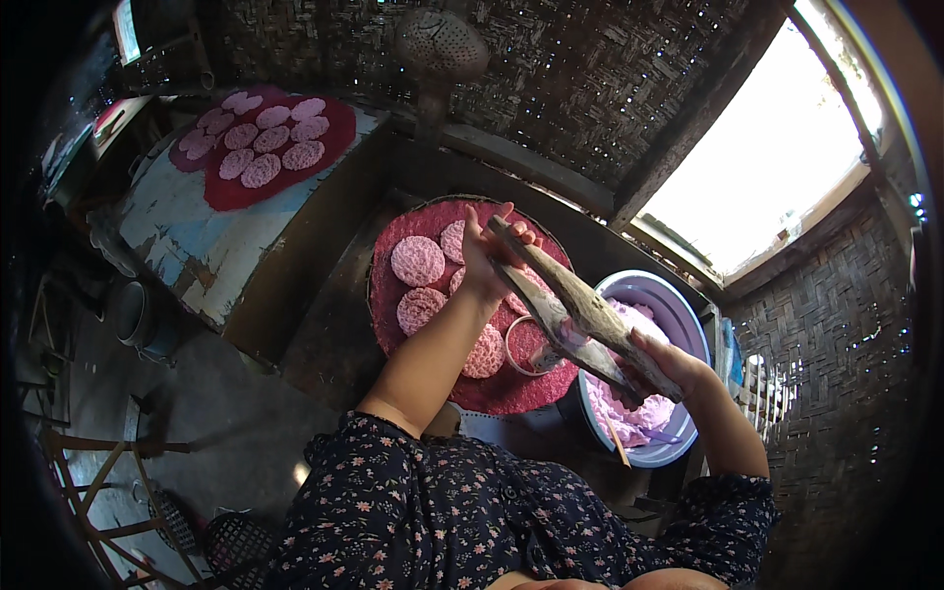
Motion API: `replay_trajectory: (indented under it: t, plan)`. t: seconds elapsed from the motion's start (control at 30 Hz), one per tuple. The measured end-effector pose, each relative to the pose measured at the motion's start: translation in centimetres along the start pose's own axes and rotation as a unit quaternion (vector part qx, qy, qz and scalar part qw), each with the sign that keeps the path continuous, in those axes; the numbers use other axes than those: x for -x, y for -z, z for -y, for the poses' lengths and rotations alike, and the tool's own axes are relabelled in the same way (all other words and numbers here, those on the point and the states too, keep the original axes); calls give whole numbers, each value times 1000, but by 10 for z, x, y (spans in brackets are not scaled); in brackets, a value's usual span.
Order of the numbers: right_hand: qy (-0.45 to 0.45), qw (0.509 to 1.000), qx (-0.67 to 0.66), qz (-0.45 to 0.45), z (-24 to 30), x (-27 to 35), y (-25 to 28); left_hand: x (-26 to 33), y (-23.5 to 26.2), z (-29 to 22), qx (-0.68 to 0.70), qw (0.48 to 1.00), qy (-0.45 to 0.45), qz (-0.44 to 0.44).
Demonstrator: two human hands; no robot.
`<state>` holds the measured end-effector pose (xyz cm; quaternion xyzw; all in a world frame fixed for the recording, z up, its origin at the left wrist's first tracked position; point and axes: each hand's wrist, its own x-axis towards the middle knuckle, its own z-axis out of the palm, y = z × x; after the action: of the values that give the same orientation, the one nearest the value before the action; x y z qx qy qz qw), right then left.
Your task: The person scoops pink dough from a large bowl and places it into a circular metal mold on a red mat. They use a wooden press to flatten the dough, then remove the mold to reveal a round cake. This process is repeated multiple times, with finished cakes arranged on the mat.
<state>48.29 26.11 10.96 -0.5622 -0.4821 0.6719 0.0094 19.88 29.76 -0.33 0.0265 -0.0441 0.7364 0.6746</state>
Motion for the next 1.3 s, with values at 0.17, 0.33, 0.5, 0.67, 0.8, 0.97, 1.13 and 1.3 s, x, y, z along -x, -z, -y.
replay_trajectory:
  t: [0.17, 0.33, 0.5, 0.67, 0.8, 0.97, 1.13, 1.3]
  plan:
    - [49, 994, 72, 70, 7, -6, -15, 7, 2, -14, -23, 999, -21, -11]
    - [69, 990, 103, 70, 16, -19, -27, -2, -1, -40, -13, 1000, -22, 13]
    - [81, 981, 178, -7, 28, -27, -27, -14, -4, -42, -57, 997, -54, 22]
    - [99, 963, 238, -73, 34, -15, -19, -25, 2, -23, -30, 999, -41, -3]
    - [69, 964, 242, -88, 29, 1, -13, -24, 11, -6, 42, 998, 8, -47]
    - [20, 967, 236, -93, 18, 13, -18, -7, 12, 1, 16, 995, 26, -92]
    - [27, 976, 210, -59, 12, 11, -40, 7, 4, -18, -16, 994, 14, -110]
    - [82, 965, 234, -78, 16, 1, -49, -2, -2, -29, -42, 994, -20, -101]
